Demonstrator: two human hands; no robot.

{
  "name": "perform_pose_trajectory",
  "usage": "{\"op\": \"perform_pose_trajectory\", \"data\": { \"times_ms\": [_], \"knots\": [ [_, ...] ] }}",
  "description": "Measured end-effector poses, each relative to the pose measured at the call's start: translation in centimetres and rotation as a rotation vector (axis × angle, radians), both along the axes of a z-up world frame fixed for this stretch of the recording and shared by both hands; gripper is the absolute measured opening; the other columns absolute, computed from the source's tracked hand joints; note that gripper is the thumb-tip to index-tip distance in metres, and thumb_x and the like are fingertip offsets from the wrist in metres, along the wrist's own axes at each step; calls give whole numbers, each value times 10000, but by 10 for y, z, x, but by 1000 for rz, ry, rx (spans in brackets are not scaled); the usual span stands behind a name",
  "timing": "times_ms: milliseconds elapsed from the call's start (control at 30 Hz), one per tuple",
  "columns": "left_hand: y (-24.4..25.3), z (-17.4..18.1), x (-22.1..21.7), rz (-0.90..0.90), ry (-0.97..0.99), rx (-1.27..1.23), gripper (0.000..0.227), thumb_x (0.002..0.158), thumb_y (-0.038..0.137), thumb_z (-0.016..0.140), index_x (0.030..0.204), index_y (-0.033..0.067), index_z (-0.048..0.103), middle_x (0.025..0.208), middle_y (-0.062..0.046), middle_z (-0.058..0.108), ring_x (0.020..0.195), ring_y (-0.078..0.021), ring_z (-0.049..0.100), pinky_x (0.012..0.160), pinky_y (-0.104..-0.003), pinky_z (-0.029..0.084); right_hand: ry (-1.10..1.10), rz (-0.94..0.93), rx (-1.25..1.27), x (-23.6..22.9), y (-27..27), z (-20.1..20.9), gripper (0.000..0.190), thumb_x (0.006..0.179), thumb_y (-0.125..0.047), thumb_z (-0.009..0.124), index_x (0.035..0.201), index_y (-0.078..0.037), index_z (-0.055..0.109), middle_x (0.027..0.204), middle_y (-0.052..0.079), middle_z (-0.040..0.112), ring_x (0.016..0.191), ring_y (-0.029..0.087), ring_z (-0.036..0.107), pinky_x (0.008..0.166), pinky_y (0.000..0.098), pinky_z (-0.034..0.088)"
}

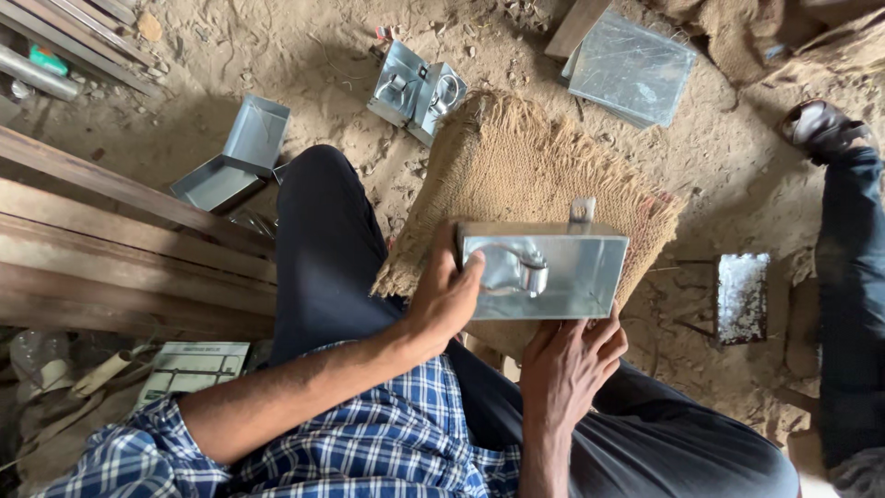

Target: The person sits on the ground and uses a hammer to flatten and shape a rectangular metal box. They repeatedly strike the box, flip it, and adjust its position on a burlap mat. The person also handles a metal ring and other metal pieces during the process.

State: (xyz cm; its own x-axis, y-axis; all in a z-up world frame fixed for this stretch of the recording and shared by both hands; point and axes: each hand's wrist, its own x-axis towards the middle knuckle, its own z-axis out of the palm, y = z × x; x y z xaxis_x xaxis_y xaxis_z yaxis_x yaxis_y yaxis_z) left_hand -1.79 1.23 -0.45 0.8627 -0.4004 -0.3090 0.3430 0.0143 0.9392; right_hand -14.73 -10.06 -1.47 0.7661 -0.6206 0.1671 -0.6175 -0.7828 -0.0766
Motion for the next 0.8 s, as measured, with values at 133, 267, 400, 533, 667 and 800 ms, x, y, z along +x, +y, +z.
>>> {"op": "perform_pose_trajectory", "data": {
  "times_ms": [133,267,400,533,667,800],
  "knots": [
    [1,6,22,30,60,-49,402,966,14,404,1361,89,416,1218,-137,552,1007,-206,662,774,-360,638,-6,-6,20,4,2,6,496,1027,-248,556,1482,-55,511,1491,270,473,1282,452,459,996,570,437],
    [0,-1,51,16,-378,-5,422,1012,-53,402,1417,64,427,1284,-166,565,1036,-227,646,823,-345,658,19,-42,62,6,3,11,527,990,-241,566,1497,-103,516,1502,223,459,1290,437,454,1006,565,431],
    [-10,-17,87,51,-860,-66,534,957,-157,410,1434,80,447,1308,-155,560,1254,-265,623,1147,-422,574,-1,-39,51,7,6,12,516,998,-246,573,1493,-108,526,1506,223,456,1302,436,449,1015,564,425],
    [-11,-35,94,-78,-1098,144,636,848,-186,574,1420,63,452,1344,-197,535,1292,-329,561,1175,-468,485,-11,-33,58,4,4,9,517,996,-241,573,1491,-97,533,1507,232,461,1295,440,444,1018,567,417],
    [2,-44,84,-214,-1080,180,719,799,-160,695,1429,71,437,1371,-182,562,1297,-326,567,1153,-448,501,-42,-30,68,4,2,5,499,1003,-234,580,1479,-88,542,1481,225,472,1280,418,447,1029,557,411],
    [3,-46,89,-278,-998,189,740,814,-150,725,1451,97,440,1367,-173,572,1296,-316,571,1082,-396,566,-87,15,114,-2,-2,2,434,1002,-200,595,1413,-63,573,1452,184,500,1264,383,454,1057,544,390]
  ]
}}
